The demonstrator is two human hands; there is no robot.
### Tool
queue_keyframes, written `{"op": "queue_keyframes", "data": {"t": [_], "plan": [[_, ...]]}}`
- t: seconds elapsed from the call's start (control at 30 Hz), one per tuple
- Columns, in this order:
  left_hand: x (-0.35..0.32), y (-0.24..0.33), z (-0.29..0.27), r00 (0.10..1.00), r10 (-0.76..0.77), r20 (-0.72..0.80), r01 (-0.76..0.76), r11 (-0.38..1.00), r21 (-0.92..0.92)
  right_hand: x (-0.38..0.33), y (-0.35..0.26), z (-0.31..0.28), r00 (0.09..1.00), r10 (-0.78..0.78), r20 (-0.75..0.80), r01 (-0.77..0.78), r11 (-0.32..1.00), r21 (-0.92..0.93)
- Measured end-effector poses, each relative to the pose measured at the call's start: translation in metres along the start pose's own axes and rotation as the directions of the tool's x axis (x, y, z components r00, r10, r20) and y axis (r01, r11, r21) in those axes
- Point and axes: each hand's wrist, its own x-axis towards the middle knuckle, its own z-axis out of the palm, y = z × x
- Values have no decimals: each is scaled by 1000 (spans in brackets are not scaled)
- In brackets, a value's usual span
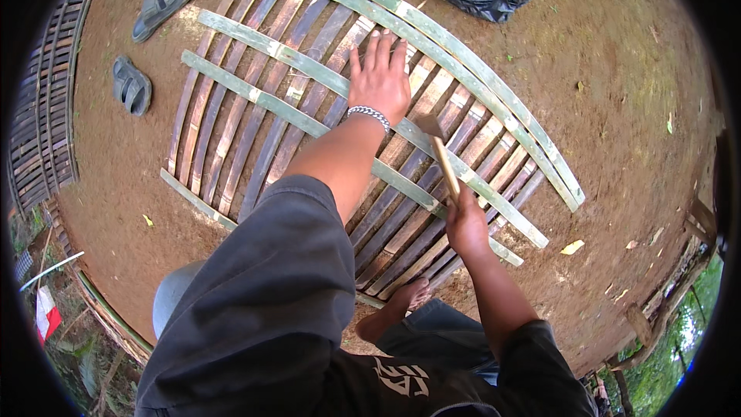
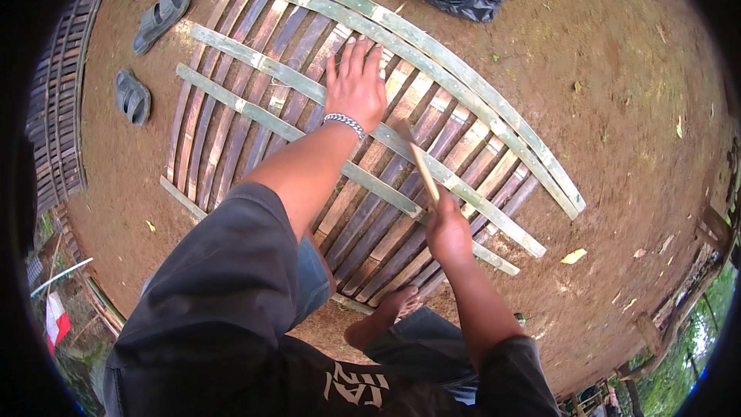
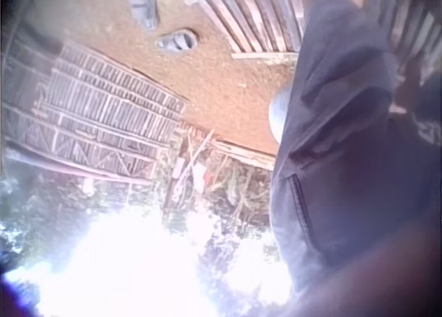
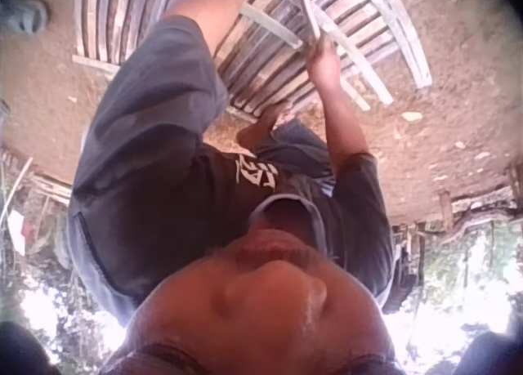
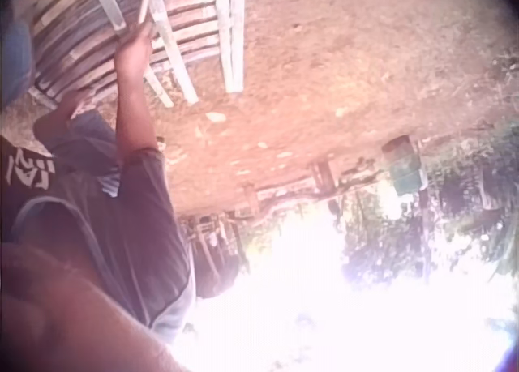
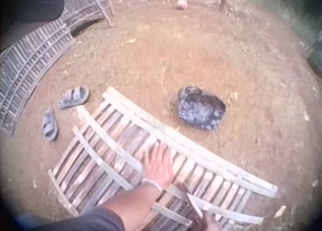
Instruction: The person sits on the ground and weaves thin bamboo strips into a larger bamboo frame. They use a wooden mallet to hammer the strips into place, securing them to the frame. The person occasionally reaches into a black plastic bag to retrieve more bamboo strips.
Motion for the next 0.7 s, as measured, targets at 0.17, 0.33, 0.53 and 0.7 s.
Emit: {"op": "queue_keyframes", "data": {"t": [0.17, 0.33, 0.53, 0.7], "plan": [[1, 0, -2, 999, -8, 33, 9, 999, -34, -9, -3, -1, 905, -235, -355, 290, 951, 109], [-2, -1, 1, 1000, -14, 10, 14, 999, -28, -10, 6, 2, 988, -151, -31, 150, 988, -42], [-5, 0, 0, 997, -30, -75, 23, 995, -100, 9, -15, -5, 974, 164, -158, -80, 897, 435], [43, 23, -3, 918, -25, -395, -101, 950, -295, 74, 1, 11, 915, 346, -206, -82, 661, 746]]}}
